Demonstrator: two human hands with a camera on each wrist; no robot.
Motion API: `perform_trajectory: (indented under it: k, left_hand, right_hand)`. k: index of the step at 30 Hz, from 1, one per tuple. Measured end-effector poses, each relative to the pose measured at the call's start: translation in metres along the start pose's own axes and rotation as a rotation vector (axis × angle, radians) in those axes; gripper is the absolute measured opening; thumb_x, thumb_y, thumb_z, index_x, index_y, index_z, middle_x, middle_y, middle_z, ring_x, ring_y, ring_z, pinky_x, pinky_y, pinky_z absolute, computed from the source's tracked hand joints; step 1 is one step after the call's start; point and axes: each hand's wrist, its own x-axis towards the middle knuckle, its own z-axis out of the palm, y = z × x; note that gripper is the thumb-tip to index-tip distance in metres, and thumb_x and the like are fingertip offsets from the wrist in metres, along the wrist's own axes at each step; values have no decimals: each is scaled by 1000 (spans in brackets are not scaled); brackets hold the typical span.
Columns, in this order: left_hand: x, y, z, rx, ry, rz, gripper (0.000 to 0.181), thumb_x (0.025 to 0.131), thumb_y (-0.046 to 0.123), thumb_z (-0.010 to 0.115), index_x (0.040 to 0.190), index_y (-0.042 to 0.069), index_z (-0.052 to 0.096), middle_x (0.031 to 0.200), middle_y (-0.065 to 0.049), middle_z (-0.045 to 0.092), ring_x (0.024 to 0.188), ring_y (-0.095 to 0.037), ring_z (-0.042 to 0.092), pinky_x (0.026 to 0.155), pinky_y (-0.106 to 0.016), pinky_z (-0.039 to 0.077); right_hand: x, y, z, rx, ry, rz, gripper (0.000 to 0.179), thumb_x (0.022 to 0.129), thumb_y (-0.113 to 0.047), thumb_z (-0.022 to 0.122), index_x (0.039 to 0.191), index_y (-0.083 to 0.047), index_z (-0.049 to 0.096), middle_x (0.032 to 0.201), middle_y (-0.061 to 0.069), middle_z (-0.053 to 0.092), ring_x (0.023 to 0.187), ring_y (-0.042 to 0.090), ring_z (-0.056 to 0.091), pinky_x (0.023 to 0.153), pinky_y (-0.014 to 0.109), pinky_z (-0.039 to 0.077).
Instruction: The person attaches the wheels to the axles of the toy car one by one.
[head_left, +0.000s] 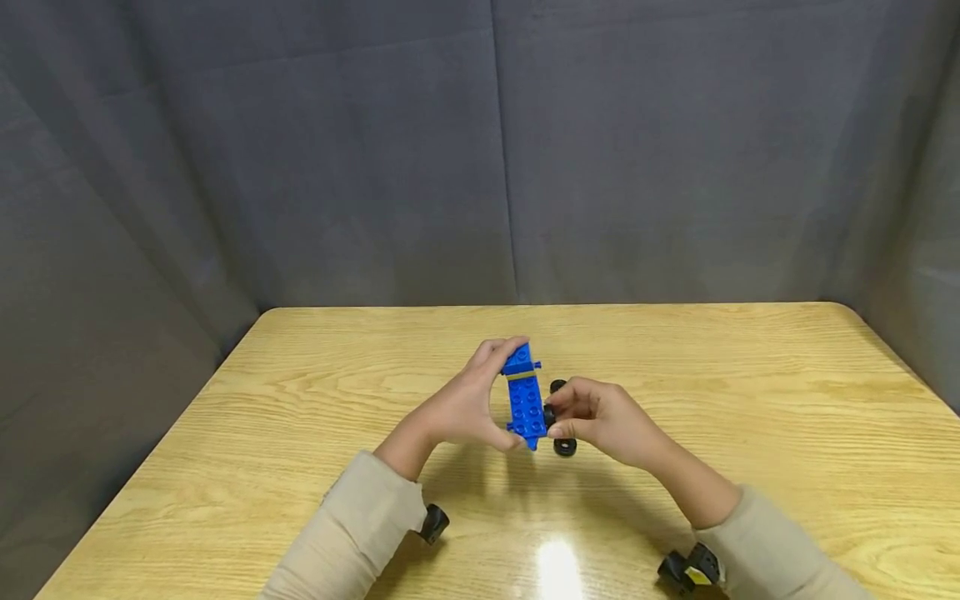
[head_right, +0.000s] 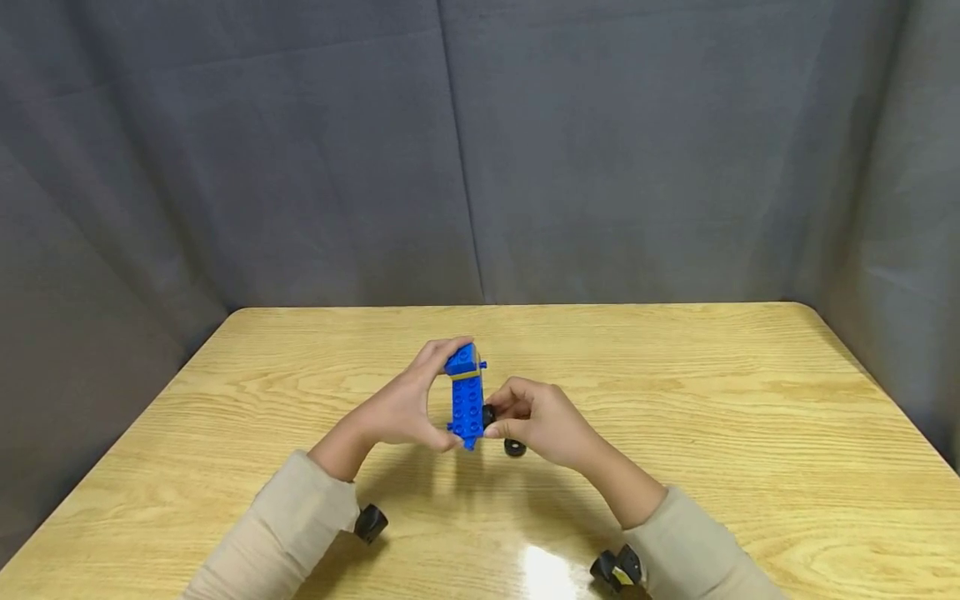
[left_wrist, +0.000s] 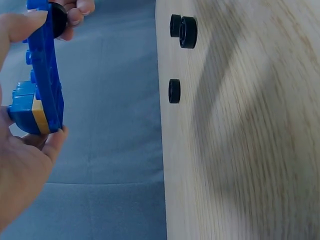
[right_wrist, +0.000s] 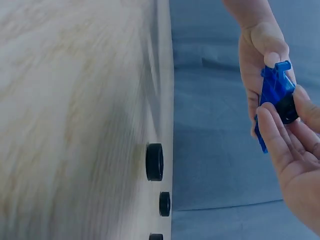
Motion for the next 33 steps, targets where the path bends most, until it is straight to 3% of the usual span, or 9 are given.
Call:
perform_trajectory:
  k: [13,33]
  left_hand:
    - [-5,-2,-1,1,21,-32,108,56,23,79,137,30,8,135,-3,16,120,-19,26,91,-44,32]
    - [-13,-3,-3,4,29,-40,108,56,24,78,136,35,6,136,0,14,121,-18,25,90,-44,32]
  right_hand:
    - [1,3,-5,27,-38,-16,30,79,-10,62,104,3,53,95,13,59,85,22,57,70,27,47]
    - [-9,13,-21,-45,28,65,28,80,-18,62,102,-4,55,96,11,59,87,19,56,73,28,46]
